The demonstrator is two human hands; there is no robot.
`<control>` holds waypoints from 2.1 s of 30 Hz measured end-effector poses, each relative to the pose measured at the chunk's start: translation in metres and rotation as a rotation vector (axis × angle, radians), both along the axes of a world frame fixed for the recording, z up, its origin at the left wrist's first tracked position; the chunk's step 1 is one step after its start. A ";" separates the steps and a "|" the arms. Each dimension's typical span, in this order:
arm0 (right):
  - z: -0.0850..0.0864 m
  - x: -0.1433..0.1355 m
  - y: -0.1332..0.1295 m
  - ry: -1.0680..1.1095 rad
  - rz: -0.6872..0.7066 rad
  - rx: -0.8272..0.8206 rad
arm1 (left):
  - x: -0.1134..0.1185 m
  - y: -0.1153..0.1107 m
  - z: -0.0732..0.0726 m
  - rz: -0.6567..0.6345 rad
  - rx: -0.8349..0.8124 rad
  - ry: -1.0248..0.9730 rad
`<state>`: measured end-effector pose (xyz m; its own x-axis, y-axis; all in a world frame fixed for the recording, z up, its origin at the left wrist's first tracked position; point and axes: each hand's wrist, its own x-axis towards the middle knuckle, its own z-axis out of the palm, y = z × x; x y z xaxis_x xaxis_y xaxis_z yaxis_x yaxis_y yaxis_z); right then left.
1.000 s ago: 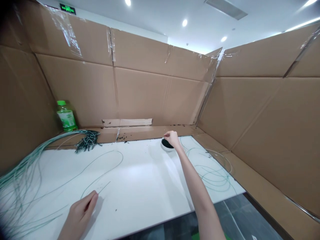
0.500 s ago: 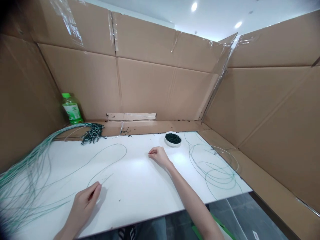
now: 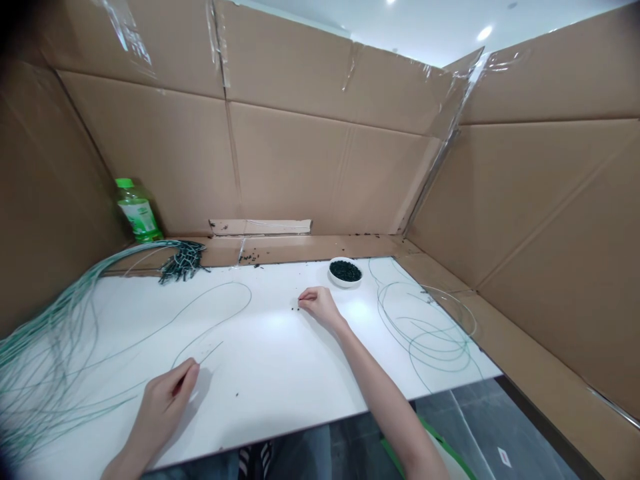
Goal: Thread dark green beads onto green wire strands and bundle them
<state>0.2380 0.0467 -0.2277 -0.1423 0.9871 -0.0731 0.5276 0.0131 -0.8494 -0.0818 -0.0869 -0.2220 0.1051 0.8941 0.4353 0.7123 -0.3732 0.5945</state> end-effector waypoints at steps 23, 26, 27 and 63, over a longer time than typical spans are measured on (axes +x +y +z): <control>0.002 -0.003 -0.005 -0.014 -0.007 0.078 | 0.001 0.003 -0.003 0.038 0.149 0.022; -0.002 -0.002 -0.001 -0.006 -0.001 0.082 | 0.001 0.001 -0.002 0.035 0.209 0.037; -0.004 -0.002 0.000 -0.002 0.002 0.082 | 0.001 0.000 -0.001 0.033 0.231 0.046; -0.012 0.006 0.008 0.112 0.046 0.091 | -0.002 -0.006 -0.002 0.016 0.213 0.074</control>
<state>0.2437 0.0551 -0.2400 -0.1900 0.9812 0.0351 0.4270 0.1148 -0.8969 -0.0839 -0.0925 -0.2243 0.1304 0.7843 0.6065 0.7575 -0.4735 0.4494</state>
